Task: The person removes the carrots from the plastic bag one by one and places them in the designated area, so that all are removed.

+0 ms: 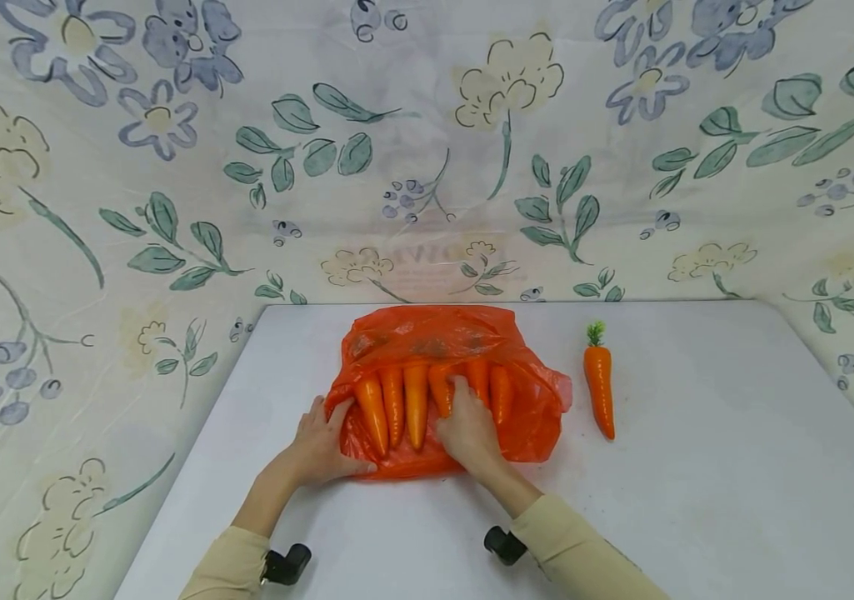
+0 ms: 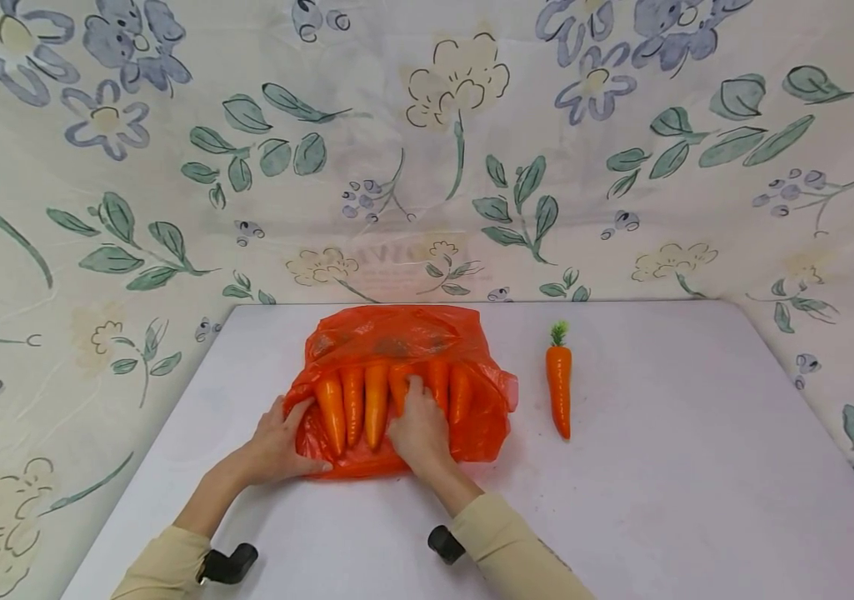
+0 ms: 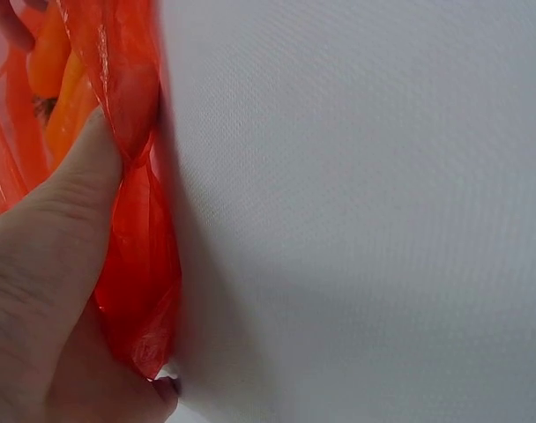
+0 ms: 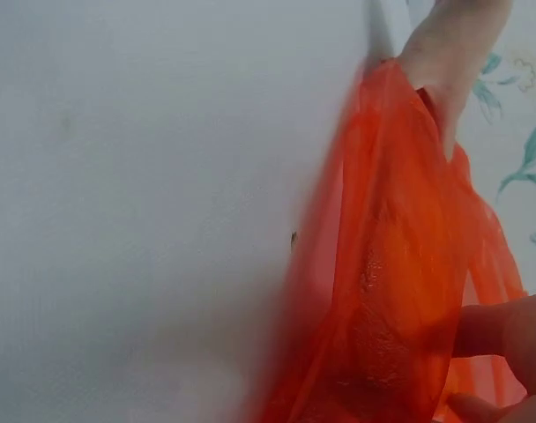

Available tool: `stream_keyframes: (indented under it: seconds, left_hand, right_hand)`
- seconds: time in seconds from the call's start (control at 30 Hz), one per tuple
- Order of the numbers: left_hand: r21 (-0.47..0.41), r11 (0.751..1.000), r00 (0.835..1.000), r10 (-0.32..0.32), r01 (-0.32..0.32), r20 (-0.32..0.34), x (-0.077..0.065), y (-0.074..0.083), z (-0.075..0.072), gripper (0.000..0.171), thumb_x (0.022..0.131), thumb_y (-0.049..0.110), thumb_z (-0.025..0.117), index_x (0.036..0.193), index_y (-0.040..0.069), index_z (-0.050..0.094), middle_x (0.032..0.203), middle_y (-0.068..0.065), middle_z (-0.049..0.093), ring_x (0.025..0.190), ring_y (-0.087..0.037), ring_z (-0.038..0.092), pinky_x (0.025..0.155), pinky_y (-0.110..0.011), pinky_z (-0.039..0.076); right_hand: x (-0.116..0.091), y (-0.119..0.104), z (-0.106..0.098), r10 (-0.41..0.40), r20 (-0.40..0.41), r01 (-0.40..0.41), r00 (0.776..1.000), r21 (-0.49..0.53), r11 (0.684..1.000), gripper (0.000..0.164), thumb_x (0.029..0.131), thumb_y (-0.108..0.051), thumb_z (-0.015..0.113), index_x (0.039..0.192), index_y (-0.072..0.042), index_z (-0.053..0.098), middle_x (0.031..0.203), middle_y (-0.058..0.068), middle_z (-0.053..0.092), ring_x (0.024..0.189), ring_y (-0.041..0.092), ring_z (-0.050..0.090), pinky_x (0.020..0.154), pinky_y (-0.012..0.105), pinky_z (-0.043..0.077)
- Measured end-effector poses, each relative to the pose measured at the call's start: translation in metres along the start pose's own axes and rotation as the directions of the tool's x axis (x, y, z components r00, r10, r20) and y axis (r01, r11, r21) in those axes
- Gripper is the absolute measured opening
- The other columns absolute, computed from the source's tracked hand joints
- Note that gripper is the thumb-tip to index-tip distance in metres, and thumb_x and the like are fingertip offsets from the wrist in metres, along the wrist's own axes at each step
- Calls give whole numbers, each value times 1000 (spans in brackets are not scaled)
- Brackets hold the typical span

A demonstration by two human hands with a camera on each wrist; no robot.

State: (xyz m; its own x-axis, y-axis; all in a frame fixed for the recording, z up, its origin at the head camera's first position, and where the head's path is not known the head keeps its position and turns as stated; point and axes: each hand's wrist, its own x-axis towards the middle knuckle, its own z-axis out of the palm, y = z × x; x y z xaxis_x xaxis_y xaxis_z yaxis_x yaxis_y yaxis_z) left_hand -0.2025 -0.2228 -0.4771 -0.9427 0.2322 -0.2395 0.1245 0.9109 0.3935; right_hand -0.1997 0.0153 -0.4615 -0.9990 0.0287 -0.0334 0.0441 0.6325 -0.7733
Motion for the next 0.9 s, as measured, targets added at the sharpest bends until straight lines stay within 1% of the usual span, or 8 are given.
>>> stream_keyframes:
  seconds: [0.27, 0.47, 0.73, 0.9]
  left_hand:
    - [1, 1000, 1000, -1, 1, 8, 0, 2, -2, 111, 72, 52, 83, 151, 0, 26, 154, -38, 16, 145, -54, 5, 117, -66, 9]
    - [7, 1000, 1000, -1, 1, 7, 0, 1, -1, 110, 72, 53, 83, 151, 0, 26, 154, -38, 16, 146, -54, 5, 117, -66, 9]
    - [12, 1000, 1000, 5, -5, -1, 0, 0, 0, 112, 72, 55, 82, 152, 1, 25, 154, -38, 17, 145, -54, 6, 116, -67, 10]
    - [8, 1000, 1000, -3, 3, 10, 0, 0, 0, 112, 72, 55, 82, 152, 1, 25, 155, -38, 15, 145, -54, 6, 116, -67, 11]
  right_hand:
    - [0, -1, -1, 54, -2, -53, 999, 95, 994, 61, 85, 1, 70, 140, -5, 45, 119, 16, 63, 97, 31, 60, 93, 51, 54]
    - [0, -1, -3, 47, -13, -45, 999, 136, 990, 60, 84, 0, 72, 139, -4, 46, 125, 17, 62, 101, 32, 61, 95, 52, 53]
    - [3, -1, -8, 50, -2, -48, 999, 232, 972, 59, 84, 3, 69, 138, -2, 46, 129, 18, 61, 106, 32, 61, 96, 51, 53]
    - [5, -3, -12, 74, 31, -80, 997, 295, 952, 58, 85, 1, 68, 138, -2, 46, 129, 19, 60, 108, 32, 60, 96, 49, 53]
